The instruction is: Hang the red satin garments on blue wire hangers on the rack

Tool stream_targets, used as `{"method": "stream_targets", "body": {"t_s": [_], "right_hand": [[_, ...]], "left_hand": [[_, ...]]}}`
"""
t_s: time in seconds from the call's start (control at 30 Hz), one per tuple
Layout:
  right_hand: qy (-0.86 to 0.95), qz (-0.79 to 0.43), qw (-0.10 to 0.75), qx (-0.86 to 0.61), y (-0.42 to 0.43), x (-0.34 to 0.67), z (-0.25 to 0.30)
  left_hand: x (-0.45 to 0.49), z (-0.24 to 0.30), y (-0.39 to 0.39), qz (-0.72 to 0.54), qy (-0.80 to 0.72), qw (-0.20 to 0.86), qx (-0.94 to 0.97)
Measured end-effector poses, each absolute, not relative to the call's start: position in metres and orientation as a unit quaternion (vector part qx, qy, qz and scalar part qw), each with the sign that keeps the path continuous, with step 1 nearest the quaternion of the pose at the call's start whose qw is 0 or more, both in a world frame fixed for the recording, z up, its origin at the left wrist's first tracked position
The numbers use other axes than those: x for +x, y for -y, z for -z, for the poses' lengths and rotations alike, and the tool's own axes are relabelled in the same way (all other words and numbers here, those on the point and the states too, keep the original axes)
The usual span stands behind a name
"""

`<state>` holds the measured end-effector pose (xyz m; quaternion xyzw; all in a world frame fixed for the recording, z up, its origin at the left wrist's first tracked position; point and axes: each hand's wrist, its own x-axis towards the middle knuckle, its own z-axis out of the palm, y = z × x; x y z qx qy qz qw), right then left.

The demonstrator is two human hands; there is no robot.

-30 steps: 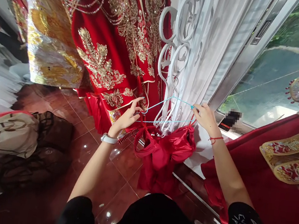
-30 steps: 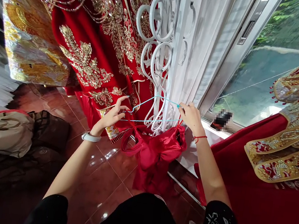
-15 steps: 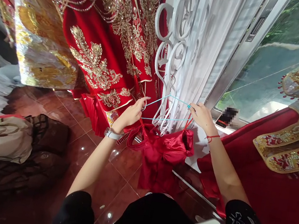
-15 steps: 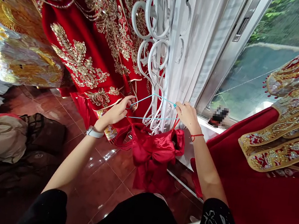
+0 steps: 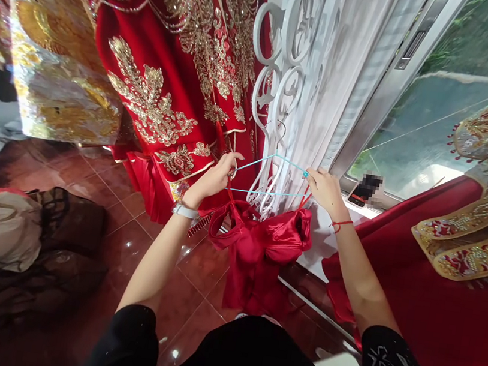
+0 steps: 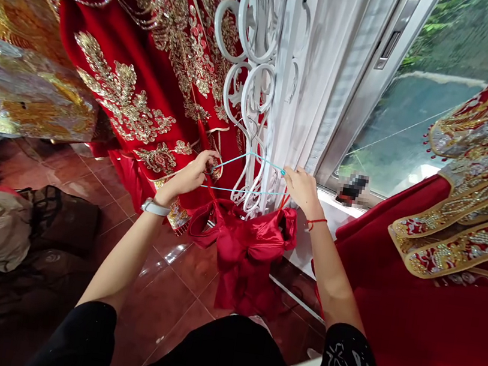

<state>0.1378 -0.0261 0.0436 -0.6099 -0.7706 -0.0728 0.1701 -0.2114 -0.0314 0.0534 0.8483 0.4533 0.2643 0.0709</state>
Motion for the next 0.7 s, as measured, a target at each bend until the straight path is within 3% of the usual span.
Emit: {"method": "stream_targets", "body": {"t_s": [0.13,0.4,0.7], "right_hand": [[0.771,0.077,0.173,-0.609,0.023,0.141,-0.038],[0.765,0.072,0.194,-0.61,0.019,0.145,-0.029],[0.766,0.066,0.195,-0.609,0.022,0.146,-0.03]], "left_hand": [[-0.234,-0.043,0.03,-0.349,-0.361,0.161,0.85],[-0.236,-0.027,0.05,-0.281,-0.398,0.037,0.873],[-0.239,-0.02,0.058,-0.336,-0.378,0.039,0.862]]}}
